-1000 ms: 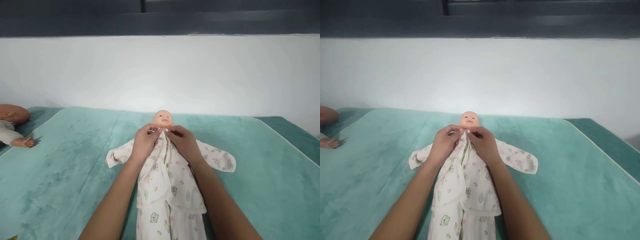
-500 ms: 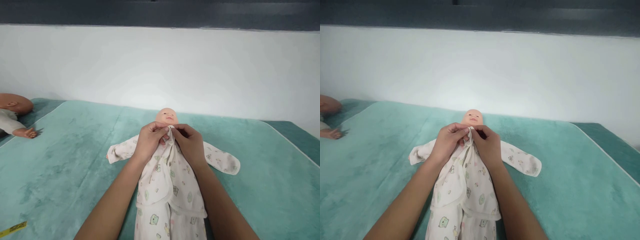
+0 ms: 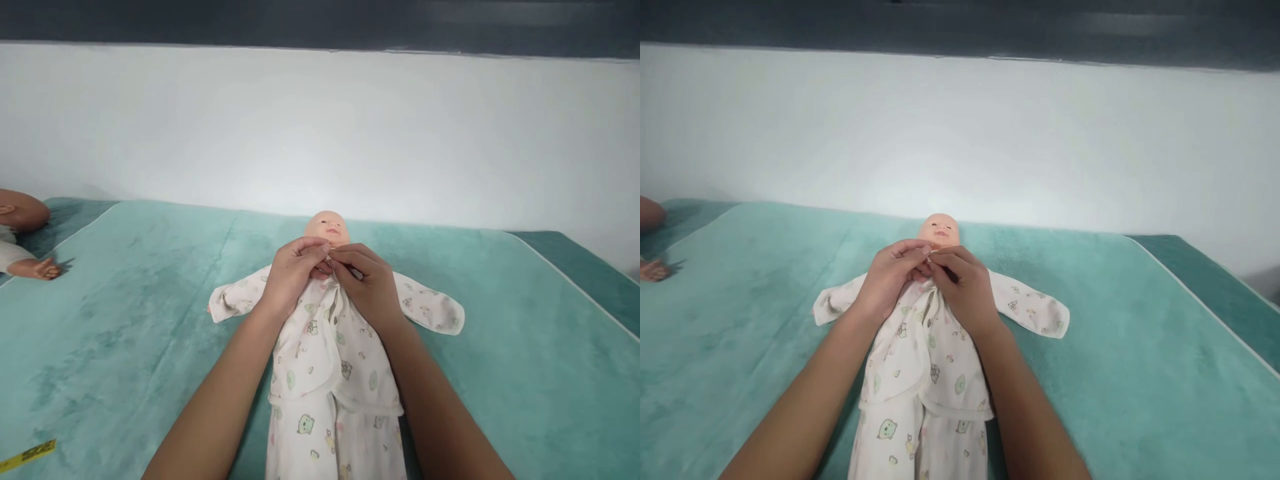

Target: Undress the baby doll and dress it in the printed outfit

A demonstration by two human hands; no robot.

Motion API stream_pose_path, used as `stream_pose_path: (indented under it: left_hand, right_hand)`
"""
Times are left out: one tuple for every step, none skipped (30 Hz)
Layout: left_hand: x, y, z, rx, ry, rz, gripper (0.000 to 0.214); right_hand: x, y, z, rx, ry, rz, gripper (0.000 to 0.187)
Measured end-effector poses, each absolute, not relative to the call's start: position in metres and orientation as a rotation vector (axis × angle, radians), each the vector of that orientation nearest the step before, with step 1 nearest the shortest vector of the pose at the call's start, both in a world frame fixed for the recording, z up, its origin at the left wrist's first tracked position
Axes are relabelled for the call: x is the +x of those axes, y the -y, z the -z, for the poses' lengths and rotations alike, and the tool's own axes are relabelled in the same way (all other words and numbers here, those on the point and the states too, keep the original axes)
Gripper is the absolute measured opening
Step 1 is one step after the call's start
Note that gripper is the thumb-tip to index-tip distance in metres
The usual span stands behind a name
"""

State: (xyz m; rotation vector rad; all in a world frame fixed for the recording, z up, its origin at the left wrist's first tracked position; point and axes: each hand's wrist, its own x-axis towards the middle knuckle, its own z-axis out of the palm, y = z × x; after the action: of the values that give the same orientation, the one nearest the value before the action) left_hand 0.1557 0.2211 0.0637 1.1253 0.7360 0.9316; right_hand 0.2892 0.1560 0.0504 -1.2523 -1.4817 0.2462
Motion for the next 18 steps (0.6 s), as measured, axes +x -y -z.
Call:
stream_pose_path:
  left_hand:
    - [0.156, -0.221, -0.064, 1.127, -0.744, -0.929, 0.026]
    - [0.156, -0.220, -0.064, 1.130, -0.747, -0.919, 0.025]
    - [0.156, -0.220, -0.064, 1.136, -0.746, -0.906, 0.024]
    - [0.156, -0.220, -0.065, 1.144, -0.746, -0.891, 0.024]
    - [0.156, -0.220, -0.065, 1.154, -0.746, -0.876, 0.023]
    - [0.156, -0.220, -0.066, 1.167, -0.747, -0.859, 0.022]
    - [0.156, -0.220, -0.067, 1.183, -0.750, -0.841, 0.021]
    - [0.156, -0.220, -0.067, 1.196, -0.758, -0.831, 0.020]
    - [0.156, -0.220, -0.068, 1.204, -0.766, -0.827, 0.019]
    - [0.157, -0.220, -0.068, 1.208, -0.770, -0.825, 0.018]
    - [0.157, -0.221, -0.068, 1.209, -0.768, -0.824, 0.017]
    - [0.157, -0.222, -0.067, 1.203, -0.762, -0.827, 0.017]
    - [0.157, -0.222, -0.067, 1.193, -0.752, -0.831, 0.016]
    - [0.157, -0.223, -0.066, 1.183, -0.738, -0.835, 0.016]
    - [0.156, -0.224, -0.065, 1.175, -0.724, -0.840, 0.017]
    - [0.156, -0.224, -0.064, 1.166, -0.715, -0.850, 0.017]
    - [0.156, -0.225, -0.063, 1.157, -0.709, -0.866, 0.018]
    - [0.156, -0.225, -0.062, 1.151, -0.704, -0.880, 0.018]
  right_hand:
    - [0.289, -0.153, -0.050, -1.252, 1.520, -0.227, 0.019]
    - [0.289, -0.150, -0.049, -1.261, 1.554, -0.214, 0.022]
    - [0.289, -0.147, -0.049, -1.277, 1.584, -0.208, 0.024]
    - [0.288, -0.143, -0.048, -1.296, 1.611, -0.209, 0.026]
    - [0.287, -0.140, -0.048, -1.314, 1.630, -0.212, 0.027]
    - [0.286, -0.137, -0.048, -1.327, 1.644, -0.217, 0.028]
    - [0.285, -0.135, -0.048, -1.338, 1.654, -0.220, 0.029]
    - [0.285, -0.133, -0.047, -1.347, 1.662, -0.221, 0.030]
    - [0.284, -0.132, -0.047, -1.352, 1.668, -0.217, 0.030]
    - [0.284, -0.131, -0.048, -1.355, 1.669, -0.206, 0.030]
    - [0.284, -0.131, -0.047, -1.353, 1.663, -0.193, 0.030]
    - [0.285, -0.132, -0.047, -1.347, 1.651, -0.186, 0.030]
    - [0.285, -0.132, -0.047, -1.337, 1.628, -0.189, 0.028]
    - [0.286, -0.133, -0.046, -1.327, 1.593, -0.208, 0.026]
    - [0.287, -0.133, -0.046, -1.320, 1.542, -0.242, 0.023]
    - [0.288, -0.134, -0.045, -1.322, 1.480, -0.287, 0.021]
    - [0.288, -0.134, -0.044, -1.328, 1.414, -0.335, 0.019]
    - [0.288, -0.134, -0.043, -1.339, 1.347, -0.377, 0.018]
